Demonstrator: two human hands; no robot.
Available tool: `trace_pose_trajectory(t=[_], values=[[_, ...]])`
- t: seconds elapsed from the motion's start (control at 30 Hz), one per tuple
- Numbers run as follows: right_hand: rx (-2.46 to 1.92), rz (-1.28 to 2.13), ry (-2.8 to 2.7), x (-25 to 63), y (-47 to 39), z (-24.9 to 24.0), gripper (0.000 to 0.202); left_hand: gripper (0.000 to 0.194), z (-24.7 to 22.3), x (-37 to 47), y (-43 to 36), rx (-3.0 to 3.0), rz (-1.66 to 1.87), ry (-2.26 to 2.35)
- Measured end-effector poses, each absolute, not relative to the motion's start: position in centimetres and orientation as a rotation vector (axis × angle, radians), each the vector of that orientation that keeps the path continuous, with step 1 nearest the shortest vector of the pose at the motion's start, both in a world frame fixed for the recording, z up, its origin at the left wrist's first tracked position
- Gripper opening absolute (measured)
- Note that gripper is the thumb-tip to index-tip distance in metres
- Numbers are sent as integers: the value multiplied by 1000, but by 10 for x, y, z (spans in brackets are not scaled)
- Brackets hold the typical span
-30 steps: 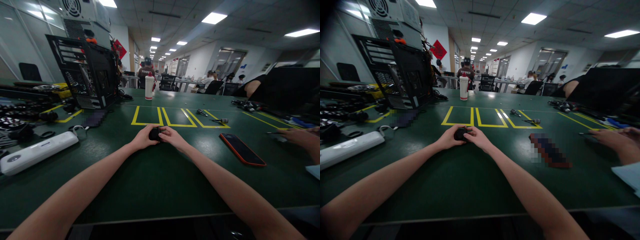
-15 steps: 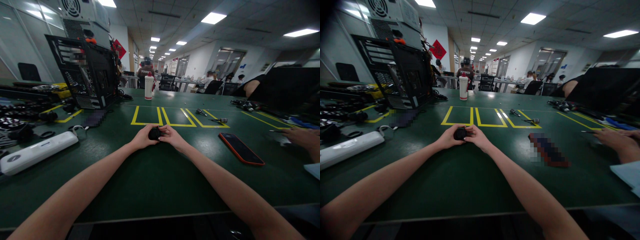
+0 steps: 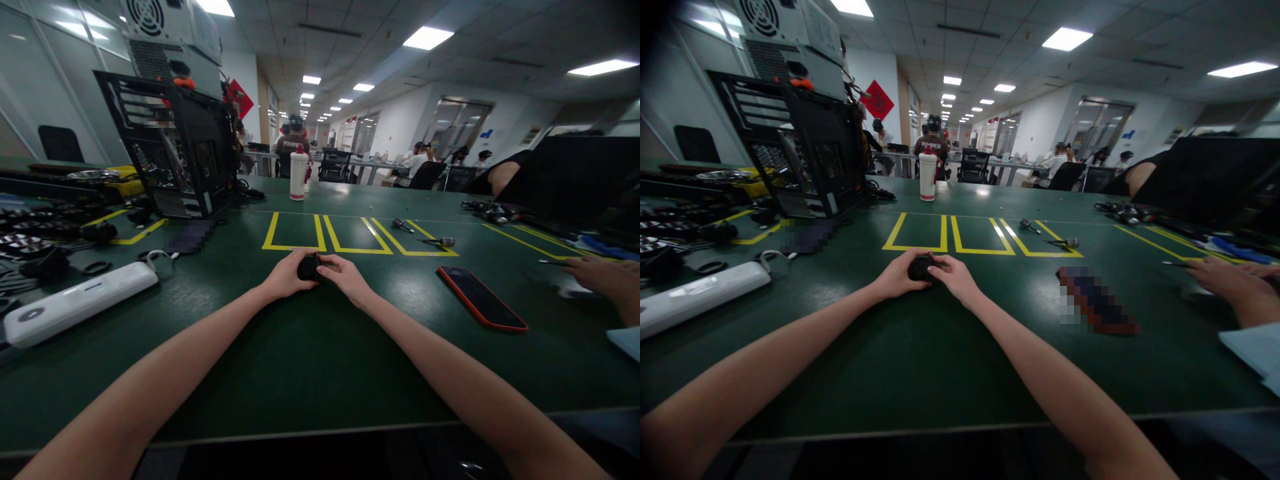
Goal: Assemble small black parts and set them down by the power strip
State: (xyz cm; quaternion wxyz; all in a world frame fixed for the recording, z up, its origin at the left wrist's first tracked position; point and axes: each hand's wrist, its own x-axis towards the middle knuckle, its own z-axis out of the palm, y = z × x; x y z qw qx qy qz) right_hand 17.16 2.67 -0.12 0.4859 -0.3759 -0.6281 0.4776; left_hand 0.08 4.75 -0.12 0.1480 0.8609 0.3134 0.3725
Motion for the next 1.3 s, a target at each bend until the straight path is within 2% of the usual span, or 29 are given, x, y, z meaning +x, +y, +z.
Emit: trace_pose_trajectory(t=[0.13, 0.3, 0.47, 0.83, 1.0, 1.3], values=[[-834, 1150, -1555, 172, 23, -3, 29, 61, -1, 1, 47, 2471, 1070, 900], [-894, 1067, -1513, 170, 23, -3, 18, 61, -1, 1, 47, 2482, 1073, 907], [-909, 1137, -1477, 171, 26, -2, 37, 62, -2, 0, 48, 2491, 1067, 898], [-912, 1138, -1466, 170, 23, -5, 26, 62, -2, 1, 49, 2493, 1066, 900], [-996, 1142, -1445, 169, 25, -4, 38, 62, -3, 0, 49, 2496, 1065, 903], [-898, 1183, -1506, 171, 19, -1, 28, 62, -1, 1, 48, 2481, 1061, 903]])
